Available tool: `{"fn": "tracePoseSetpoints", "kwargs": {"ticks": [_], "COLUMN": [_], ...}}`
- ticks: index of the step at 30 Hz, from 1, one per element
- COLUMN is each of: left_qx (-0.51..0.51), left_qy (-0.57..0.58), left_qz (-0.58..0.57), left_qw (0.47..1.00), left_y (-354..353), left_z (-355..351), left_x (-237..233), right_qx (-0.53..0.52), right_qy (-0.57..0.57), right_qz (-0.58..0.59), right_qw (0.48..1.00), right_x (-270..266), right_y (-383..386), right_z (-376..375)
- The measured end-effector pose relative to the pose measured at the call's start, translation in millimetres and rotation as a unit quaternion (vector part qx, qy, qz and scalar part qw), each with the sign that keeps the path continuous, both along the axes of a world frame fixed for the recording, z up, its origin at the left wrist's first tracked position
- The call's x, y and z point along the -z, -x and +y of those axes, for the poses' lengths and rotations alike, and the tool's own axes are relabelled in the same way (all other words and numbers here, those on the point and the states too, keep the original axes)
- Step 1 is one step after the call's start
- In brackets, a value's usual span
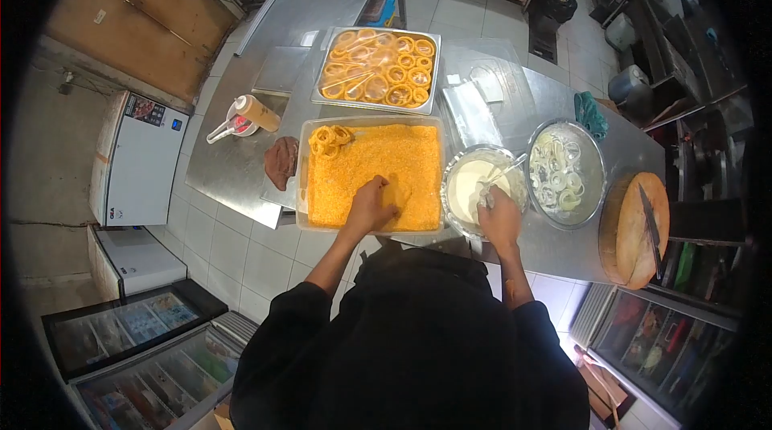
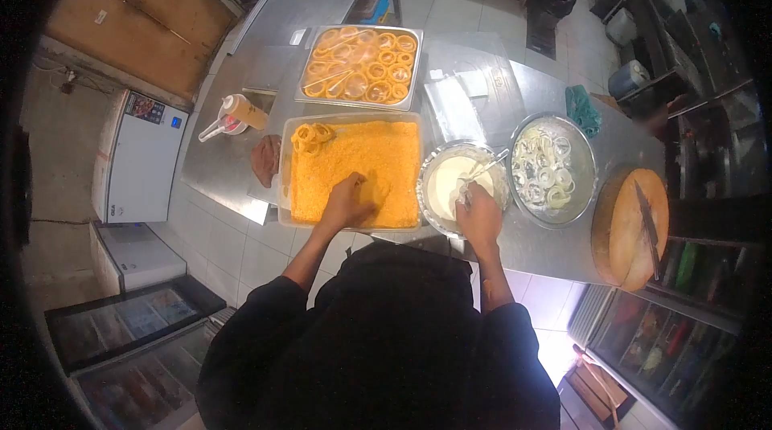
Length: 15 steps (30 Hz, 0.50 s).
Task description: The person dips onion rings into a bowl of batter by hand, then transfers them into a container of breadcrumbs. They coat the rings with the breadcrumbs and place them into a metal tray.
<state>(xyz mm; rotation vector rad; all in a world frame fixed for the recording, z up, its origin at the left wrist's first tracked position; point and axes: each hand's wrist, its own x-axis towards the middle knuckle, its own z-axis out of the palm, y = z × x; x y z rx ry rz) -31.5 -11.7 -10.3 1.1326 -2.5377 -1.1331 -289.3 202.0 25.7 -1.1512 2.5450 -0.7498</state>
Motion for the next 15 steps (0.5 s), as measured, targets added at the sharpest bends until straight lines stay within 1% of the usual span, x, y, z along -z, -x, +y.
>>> {"fn": "tracePoseSetpoints", "kwargs": {"ticks": [1,3,4,6,8,10,12,13,14,15], "left_qx": [0.0,-0.003,-0.004,-0.003,0.016,0.035,0.057,0.057,0.06,0.063], "left_qy": [0.0,-0.012,-0.012,0.1,0.108,0.116,0.102,0.101,0.125,0.149], "left_qz": [-0.001,0.077,0.077,-0.008,0.012,0.03,-0.011,-0.01,-0.012,-0.013], "left_qw": [1.0,0.997,0.997,0.995,0.994,0.992,0.993,0.993,0.99,0.987], "left_y": [2.8,9.7,14.2,26.5,34.6,42.4,48.8,51.0,53.7,56.4], "left_z": [-1.8,-1.7,3.2,14.9,22.7,27.9,33.8,35.4,35.7,36.2], "left_x": [-4.2,-15.2,-23.0,-33.3,-18.0,-16.6,-15.5,-8.7,0.8,0.0], "right_qx": [0.004,0.005,0.007,0.01,-0.004,0.002,0.008,0.008,0.008,0.008], "right_qy": [-0.004,-0.007,-0.003,0.001,-0.013,-0.01,-0.008,-0.012,-0.015,-0.015], "right_qz": [-0.009,-0.018,-0.02,-0.02,-0.005,-0.012,-0.018,-0.022,-0.026,-0.025], "right_qw": [1.0,1.0,1.0,1.0,1.0,1.0,1.0,1.0,1.0,1.0], "right_x": [-2.5,-3.4,-2.6,-3.2,-5.4,-3.5,-3.0,-3.4,-4.0,-2.6], "right_y": [-0.7,-2.9,-3.1,-2.0,-1.9,-2.4,-3.0,-3.1,-2.6,-1.8], "right_z": [0.1,-1.4,-0.8,-0.5,-1.5,-1.4,-0.1,-0.2,-0.6,-0.3]}}
